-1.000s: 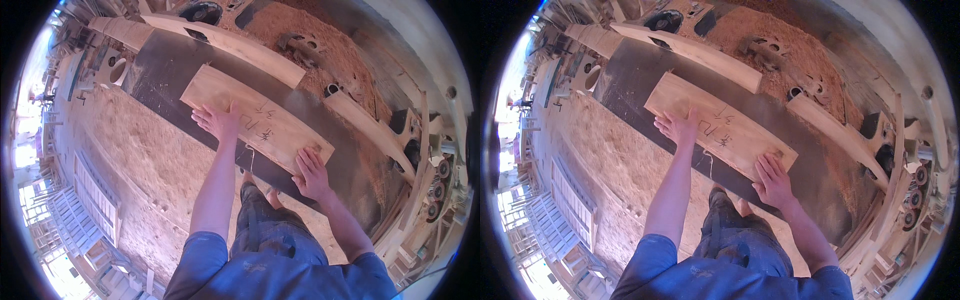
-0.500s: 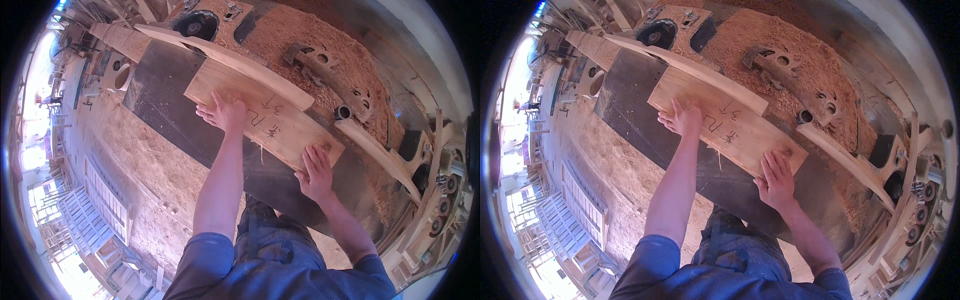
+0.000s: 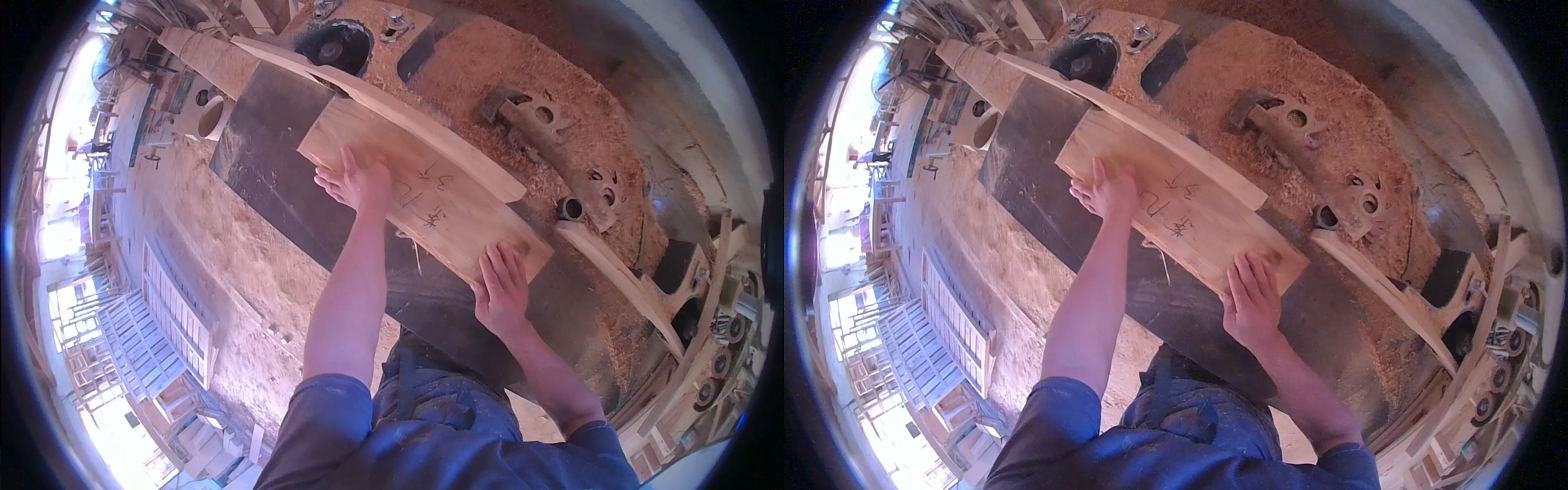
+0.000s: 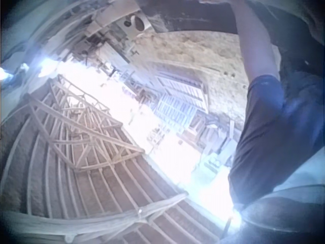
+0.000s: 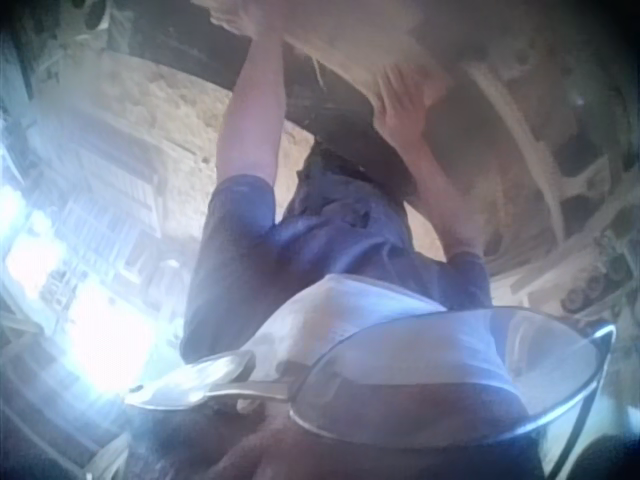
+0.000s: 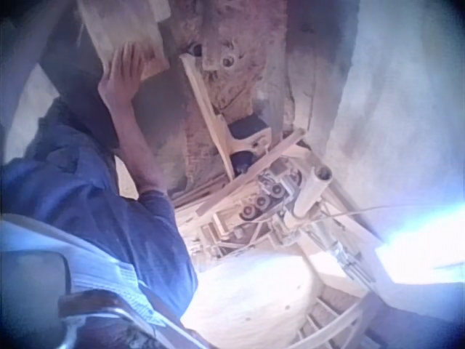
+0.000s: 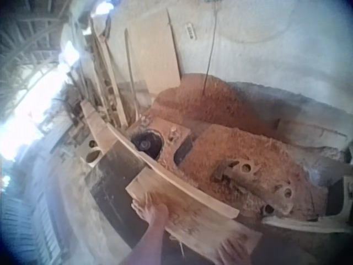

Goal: The person picks up several wooden boards, measures one with a tape measure, and passes boards through a woodworking machine multiple times.

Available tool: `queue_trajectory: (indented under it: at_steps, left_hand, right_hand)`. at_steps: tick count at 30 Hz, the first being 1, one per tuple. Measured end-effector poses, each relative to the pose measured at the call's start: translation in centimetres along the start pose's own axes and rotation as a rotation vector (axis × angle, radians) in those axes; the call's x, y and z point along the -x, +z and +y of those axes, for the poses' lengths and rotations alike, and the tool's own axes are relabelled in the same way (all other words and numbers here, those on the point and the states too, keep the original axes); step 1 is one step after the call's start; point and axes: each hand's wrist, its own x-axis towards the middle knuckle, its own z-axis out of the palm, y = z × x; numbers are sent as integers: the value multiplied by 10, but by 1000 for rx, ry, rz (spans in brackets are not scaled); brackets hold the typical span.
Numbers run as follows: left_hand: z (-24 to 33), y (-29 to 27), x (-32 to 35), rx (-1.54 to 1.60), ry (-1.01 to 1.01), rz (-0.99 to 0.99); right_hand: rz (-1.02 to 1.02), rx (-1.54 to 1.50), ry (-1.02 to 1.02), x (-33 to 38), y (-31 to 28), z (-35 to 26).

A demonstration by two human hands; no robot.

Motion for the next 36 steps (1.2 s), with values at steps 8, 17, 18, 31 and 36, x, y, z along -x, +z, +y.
queue_trajectory:
  at_steps: [8,17,18,31,36]
  left_hand:
    - [2,-10,-6,67,24,3]
    - [3,-9,-23,50,32,12]
    - [3,-11,-30,56,27,15]
    - [2,-20,-114,53,18,60]
    - [0,-21,-153,25,33,73]
  right_hand:
    - [-52,1,-118,-11,0,8]
    - [-52,-18,-109,-30,11,0]
    - [-56,-15,-105,-35,14,-3]
    - [-20,-11,-132,-100,59,-31]
    - [-19,-16,-136,-126,76,-43]
